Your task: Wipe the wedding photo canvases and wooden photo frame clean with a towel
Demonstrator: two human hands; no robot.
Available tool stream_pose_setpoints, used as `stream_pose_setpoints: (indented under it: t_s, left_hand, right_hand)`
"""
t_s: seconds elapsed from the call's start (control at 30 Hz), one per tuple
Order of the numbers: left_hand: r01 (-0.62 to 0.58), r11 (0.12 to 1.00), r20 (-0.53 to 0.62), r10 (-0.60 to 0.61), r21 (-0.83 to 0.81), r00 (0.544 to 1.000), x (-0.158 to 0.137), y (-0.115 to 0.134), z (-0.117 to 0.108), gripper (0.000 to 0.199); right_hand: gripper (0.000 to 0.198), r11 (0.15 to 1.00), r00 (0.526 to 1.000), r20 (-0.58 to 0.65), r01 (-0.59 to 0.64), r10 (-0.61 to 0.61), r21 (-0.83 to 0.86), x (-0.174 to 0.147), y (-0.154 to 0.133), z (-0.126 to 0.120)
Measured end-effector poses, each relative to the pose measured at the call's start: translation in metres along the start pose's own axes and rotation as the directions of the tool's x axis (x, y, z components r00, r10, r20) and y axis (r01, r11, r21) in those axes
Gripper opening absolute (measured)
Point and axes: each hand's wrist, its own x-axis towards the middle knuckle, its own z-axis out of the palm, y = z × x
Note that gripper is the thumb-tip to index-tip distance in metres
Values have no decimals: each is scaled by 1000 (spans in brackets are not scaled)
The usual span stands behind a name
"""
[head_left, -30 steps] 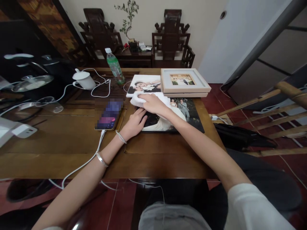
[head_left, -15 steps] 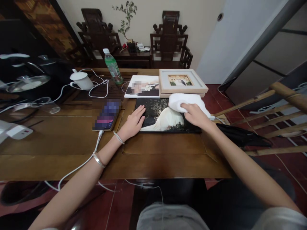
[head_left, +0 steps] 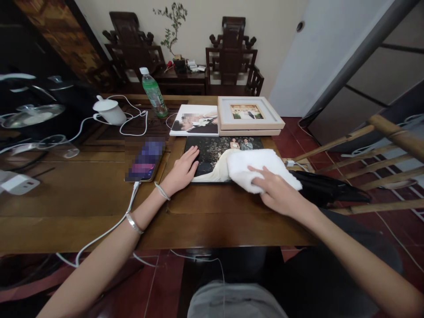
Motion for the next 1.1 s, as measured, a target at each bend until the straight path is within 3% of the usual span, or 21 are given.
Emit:
stream_pose_setpoints:
  t_s: [0.17, 0.3, 0.5, 0.63, 0.77, 0.97, 1.1]
  left_hand:
    - [-10, 1000, 1, 10, -11, 1000, 0, -2, 0, 50]
    - [-41, 999, -11, 41, -7, 999, 0, -2, -1, 50]
    - [-45, 999, -23, 45, 10, 999, 0, -1, 1, 49]
    - [-42, 999, -36, 42, 9, 998, 0, -1, 3, 49]
    - [-22, 1000, -35, 22, -4, 999, 0, -1, 4, 49]
    - [-7, 999, -34, 6, -44, 999, -2, 3, 1, 50]
    - [-41, 997, -24, 39, -60, 999, -2, 5, -2, 50]
  right_hand:
    - [41, 996, 997, -13, -79, 78, -44, 56, 51, -2]
    - [49, 993, 994, -48, -102, 100, -56, 72, 69, 7]
    - [48, 994, 1000, -8, 9, -10, -110, 25, 36, 21]
    - [43, 994, 996, 51, 80, -76, -77, -16, 2, 14]
    - [45, 994, 990, 90, 110, -109, -8, -26, -9, 3]
    - [53, 1000, 998, 58, -20, 21, -6, 29, 18, 2]
    - [54, 997, 999, 46, -15, 18, -73, 74, 35, 11]
